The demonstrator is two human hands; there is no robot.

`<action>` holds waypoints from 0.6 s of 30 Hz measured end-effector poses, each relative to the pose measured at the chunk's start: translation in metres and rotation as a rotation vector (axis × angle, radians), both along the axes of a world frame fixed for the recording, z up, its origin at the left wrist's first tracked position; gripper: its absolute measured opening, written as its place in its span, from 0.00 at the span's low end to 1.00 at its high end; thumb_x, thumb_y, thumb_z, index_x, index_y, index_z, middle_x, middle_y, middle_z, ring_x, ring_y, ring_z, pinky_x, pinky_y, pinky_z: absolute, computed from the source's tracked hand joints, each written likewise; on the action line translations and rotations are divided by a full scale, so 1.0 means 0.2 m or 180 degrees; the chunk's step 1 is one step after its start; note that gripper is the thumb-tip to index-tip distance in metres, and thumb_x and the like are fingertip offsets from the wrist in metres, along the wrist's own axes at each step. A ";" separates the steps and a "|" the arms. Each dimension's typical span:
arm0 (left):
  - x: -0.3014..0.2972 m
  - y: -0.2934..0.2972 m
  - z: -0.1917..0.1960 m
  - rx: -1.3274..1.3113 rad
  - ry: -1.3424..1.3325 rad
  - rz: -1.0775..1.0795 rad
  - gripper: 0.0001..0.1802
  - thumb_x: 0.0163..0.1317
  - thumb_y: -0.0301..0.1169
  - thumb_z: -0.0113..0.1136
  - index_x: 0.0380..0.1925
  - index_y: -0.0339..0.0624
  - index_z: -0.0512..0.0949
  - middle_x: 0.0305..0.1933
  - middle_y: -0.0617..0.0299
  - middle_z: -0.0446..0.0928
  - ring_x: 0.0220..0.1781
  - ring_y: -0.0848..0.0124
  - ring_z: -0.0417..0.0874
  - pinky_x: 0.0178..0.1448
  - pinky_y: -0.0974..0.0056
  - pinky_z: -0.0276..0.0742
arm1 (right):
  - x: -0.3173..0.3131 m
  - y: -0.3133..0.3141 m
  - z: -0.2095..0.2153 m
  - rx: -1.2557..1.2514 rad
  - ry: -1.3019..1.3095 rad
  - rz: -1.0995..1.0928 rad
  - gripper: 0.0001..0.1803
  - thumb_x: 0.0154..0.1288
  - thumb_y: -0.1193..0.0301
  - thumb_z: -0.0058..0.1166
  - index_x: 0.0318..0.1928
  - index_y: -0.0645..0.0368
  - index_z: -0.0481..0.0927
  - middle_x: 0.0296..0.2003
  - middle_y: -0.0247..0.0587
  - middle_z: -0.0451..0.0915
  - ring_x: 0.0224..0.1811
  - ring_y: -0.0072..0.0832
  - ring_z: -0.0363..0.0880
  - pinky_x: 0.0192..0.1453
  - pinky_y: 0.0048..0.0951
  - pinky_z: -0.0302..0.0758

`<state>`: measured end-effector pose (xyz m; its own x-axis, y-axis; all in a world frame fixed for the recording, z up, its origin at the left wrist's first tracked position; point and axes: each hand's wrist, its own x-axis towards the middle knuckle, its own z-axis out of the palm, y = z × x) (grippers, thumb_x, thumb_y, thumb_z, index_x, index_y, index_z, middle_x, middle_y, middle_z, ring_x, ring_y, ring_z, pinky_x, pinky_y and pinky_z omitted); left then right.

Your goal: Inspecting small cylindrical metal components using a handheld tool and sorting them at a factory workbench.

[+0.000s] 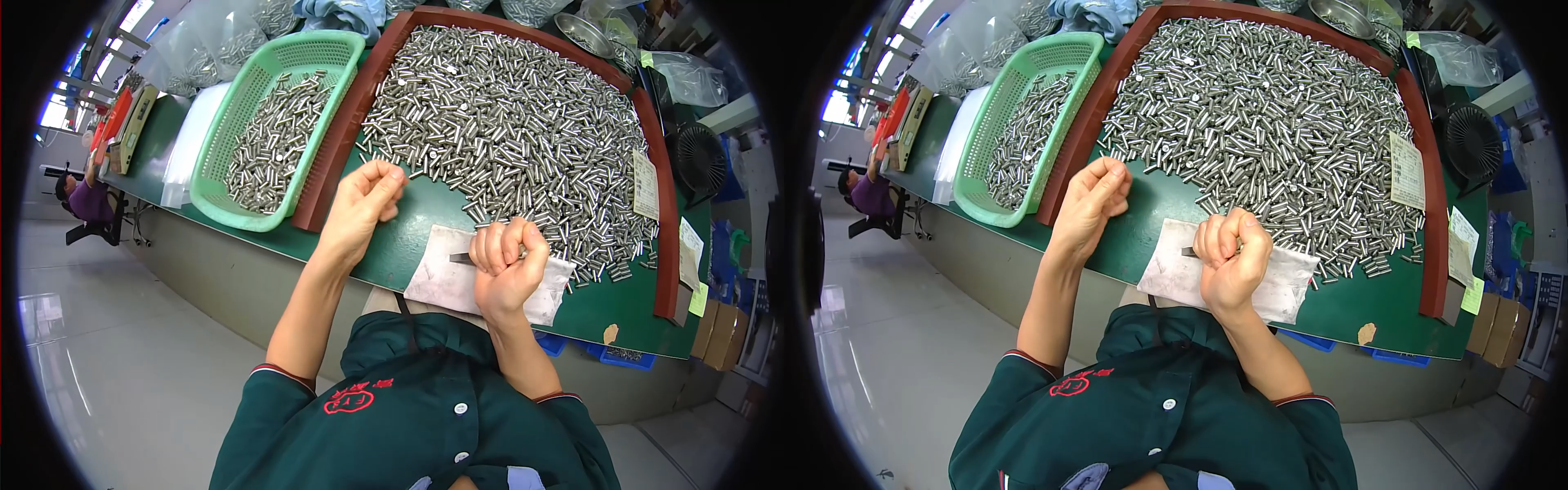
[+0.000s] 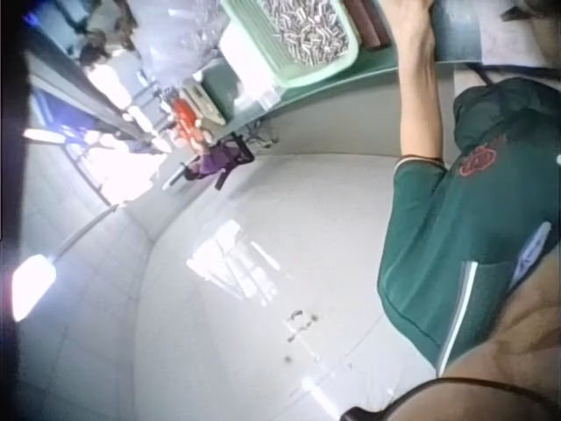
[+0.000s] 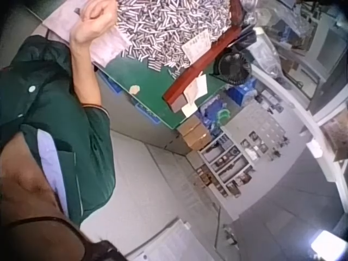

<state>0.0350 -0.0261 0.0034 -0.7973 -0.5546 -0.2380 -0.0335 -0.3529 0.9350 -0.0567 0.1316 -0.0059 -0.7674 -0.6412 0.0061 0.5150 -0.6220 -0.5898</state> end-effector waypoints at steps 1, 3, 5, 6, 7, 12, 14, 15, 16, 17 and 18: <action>-0.02 0.00 0.00 -0.0794 -0.0221 0.0089 0.06 0.58 0.30 0.52 0.29 0.38 0.72 0.22 0.69 0.67 0.25 0.84 0.64 0.27 0.78 0.60 | 0.00 0.00 0.00 -0.0002 0.0007 0.0001 0.19 0.62 0.66 0.29 0.13 0.54 0.54 0.07 0.30 0.52 0.10 0.17 0.44 0.15 0.22 0.45; -0.06 0.02 0.00 -0.1839 -0.0625 0.0217 0.05 0.53 0.26 0.56 0.24 0.36 0.73 0.18 0.73 0.62 0.21 0.85 0.58 0.24 0.76 0.56 | 0.00 0.00 0.01 0.0010 -0.0010 -0.0001 0.19 0.62 0.66 0.29 0.13 0.54 0.54 0.07 0.29 0.52 0.10 0.17 0.44 0.15 0.22 0.45; -0.08 0.02 -0.01 -0.2945 -0.0950 0.0091 0.07 0.47 0.27 0.59 0.24 0.35 0.73 0.13 0.65 0.60 0.15 0.78 0.59 0.20 0.72 0.58 | 0.00 -0.01 0.01 0.0012 -0.0029 0.0009 0.19 0.62 0.65 0.29 0.13 0.54 0.54 0.07 0.29 0.52 0.10 0.17 0.44 0.15 0.22 0.45; -0.10 0.03 0.03 -0.3499 -0.1208 0.0117 0.08 0.44 0.27 0.61 0.24 0.35 0.74 0.14 0.57 0.66 0.16 0.66 0.67 0.23 0.64 0.65 | 0.01 -0.01 0.01 -0.0003 -0.0056 0.0020 0.19 0.63 0.65 0.29 0.13 0.54 0.54 0.07 0.29 0.52 0.10 0.17 0.44 0.15 0.22 0.45; -0.10 0.03 0.01 -0.3770 -0.1050 0.0220 0.08 0.44 0.27 0.61 0.24 0.35 0.74 0.17 0.54 0.69 0.19 0.61 0.71 0.26 0.61 0.67 | 0.01 -0.02 0.01 -0.0021 -0.0083 0.0036 0.19 0.63 0.65 0.28 0.13 0.54 0.54 0.07 0.29 0.51 0.10 0.17 0.43 0.15 0.21 0.45; -0.12 0.06 -0.05 -0.3948 -0.0815 0.0292 0.06 0.46 0.26 0.61 0.23 0.36 0.73 0.13 0.56 0.67 0.14 0.63 0.69 0.21 0.62 0.63 | 0.01 0.01 0.03 -0.0023 -0.0166 0.0067 0.19 0.64 0.65 0.27 0.14 0.53 0.54 0.07 0.28 0.51 0.10 0.17 0.43 0.16 0.21 0.45; -0.10 0.07 -0.04 -0.3677 -0.0722 0.0413 0.06 0.46 0.25 0.60 0.22 0.35 0.73 0.11 0.56 0.64 0.14 0.65 0.67 0.21 0.64 0.62 | 0.01 0.01 0.03 0.0037 -0.0138 0.0063 0.20 0.63 0.64 0.28 0.14 0.52 0.54 0.07 0.28 0.51 0.10 0.17 0.42 0.16 0.22 0.45; -0.09 0.08 0.00 -0.3353 -0.0917 0.0310 0.05 0.50 0.25 0.58 0.23 0.35 0.73 0.14 0.60 0.66 0.16 0.71 0.67 0.21 0.67 0.62 | 0.01 0.01 0.03 0.0063 -0.0123 0.0058 0.20 0.63 0.63 0.28 0.14 0.52 0.54 0.07 0.27 0.50 0.10 0.18 0.42 0.16 0.22 0.45; -0.08 0.07 -0.05 -0.2541 -0.0464 0.0316 0.05 0.52 0.25 0.56 0.25 0.36 0.72 0.18 0.62 0.68 0.16 0.75 0.65 0.21 0.70 0.60 | 0.01 0.01 0.02 0.0046 -0.0159 0.0049 0.20 0.63 0.63 0.29 0.14 0.52 0.53 0.07 0.27 0.50 0.10 0.18 0.42 0.16 0.22 0.45; -0.07 0.06 -0.10 -0.1720 -0.0017 0.0313 0.04 0.55 0.26 0.54 0.28 0.36 0.71 0.21 0.63 0.70 0.17 0.79 0.64 0.21 0.73 0.59 | 0.01 0.00 0.02 0.0031 -0.0157 0.0057 0.20 0.63 0.63 0.29 0.14 0.52 0.53 0.07 0.27 0.50 0.10 0.18 0.42 0.16 0.22 0.45; -0.05 0.06 0.00 -0.0041 -0.0040 -0.0031 0.05 0.59 0.28 0.50 0.32 0.38 0.69 0.29 0.63 0.71 0.18 0.84 0.59 0.21 0.77 0.56 | 0.01 0.01 0.03 0.0043 -0.0145 0.0058 0.20 0.63 0.63 0.29 0.14 0.52 0.53 0.07 0.27 0.50 0.10 0.17 0.42 0.16 0.22 0.45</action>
<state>0.0257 -0.0134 0.0027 -0.7997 -0.5499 -0.2410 -0.0488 -0.3406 0.9389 -0.0543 0.1327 -0.0008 -0.7549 -0.6548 -0.0373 0.5527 -0.6045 -0.5736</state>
